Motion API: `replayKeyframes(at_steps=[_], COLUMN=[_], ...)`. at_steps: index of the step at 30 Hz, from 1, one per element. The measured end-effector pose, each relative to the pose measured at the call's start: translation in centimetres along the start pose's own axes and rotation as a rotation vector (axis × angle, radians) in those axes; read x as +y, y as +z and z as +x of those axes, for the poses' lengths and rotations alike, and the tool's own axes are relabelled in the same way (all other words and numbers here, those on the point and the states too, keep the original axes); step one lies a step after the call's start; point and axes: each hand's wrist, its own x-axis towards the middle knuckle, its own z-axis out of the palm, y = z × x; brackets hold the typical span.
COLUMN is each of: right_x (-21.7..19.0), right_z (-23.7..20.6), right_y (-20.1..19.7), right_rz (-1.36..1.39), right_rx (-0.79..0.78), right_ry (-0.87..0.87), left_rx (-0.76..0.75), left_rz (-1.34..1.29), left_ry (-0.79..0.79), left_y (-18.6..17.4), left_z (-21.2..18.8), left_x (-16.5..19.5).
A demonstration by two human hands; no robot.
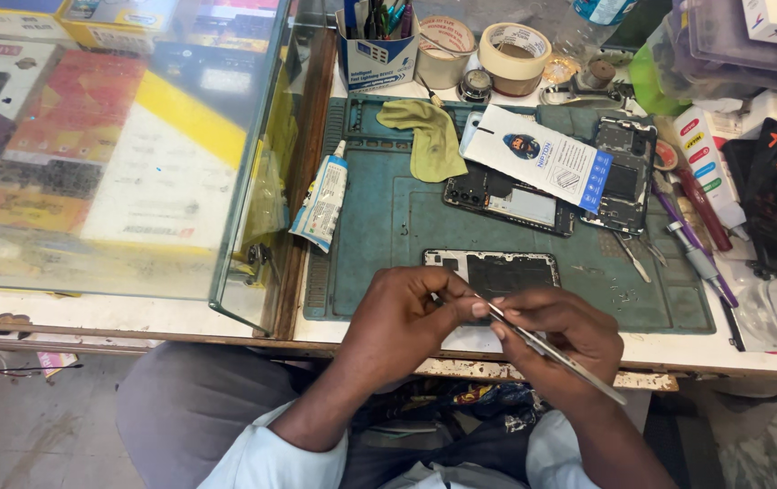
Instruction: The person disassembles a mobile phone using a metal tool and hands, then applies a liquid from a spray bottle to the internal components.
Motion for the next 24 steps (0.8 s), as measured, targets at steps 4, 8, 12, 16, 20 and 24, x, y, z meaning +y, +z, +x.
replayKeyframes(at_steps=[4, 8, 12, 16, 20, 24], right_x=[-0.1, -0.1, -0.2, -0.4, -0.2, 0.3], right_z=[0.0, 0.8, 2.7, 4.3, 5.9, 7.2], right_y=[-0.8, -2.1, -2.5, -1.3, 0.4, 1.5], right_rz=[0.039, -0.104, -0.313, -0.423, -0.368, -0.369], right_rx=[-0.007, 0.062, 0.080, 0.016, -0.063, -0.101], right_ry=[-0.037, 0.127, 0.113, 0.084, 0.072, 0.077], left_rx=[0.055, 0.348, 0.467, 0.367, 0.251, 0.259], left_rz=[0.070, 0.436, 0.660, 0.786, 0.783, 0.765], left_ry=[0.081, 0.179, 0.398, 0.296, 0.126, 0.156], left_y=[-0.6, -1.3, -1.8, -1.5, -1.1, -1.3], left_z=[0.6, 1.4, 1.6, 1.5, 1.5, 1.9], left_x=[-0.6, -0.5, -0.2, -0.1, -0.3, -0.7])
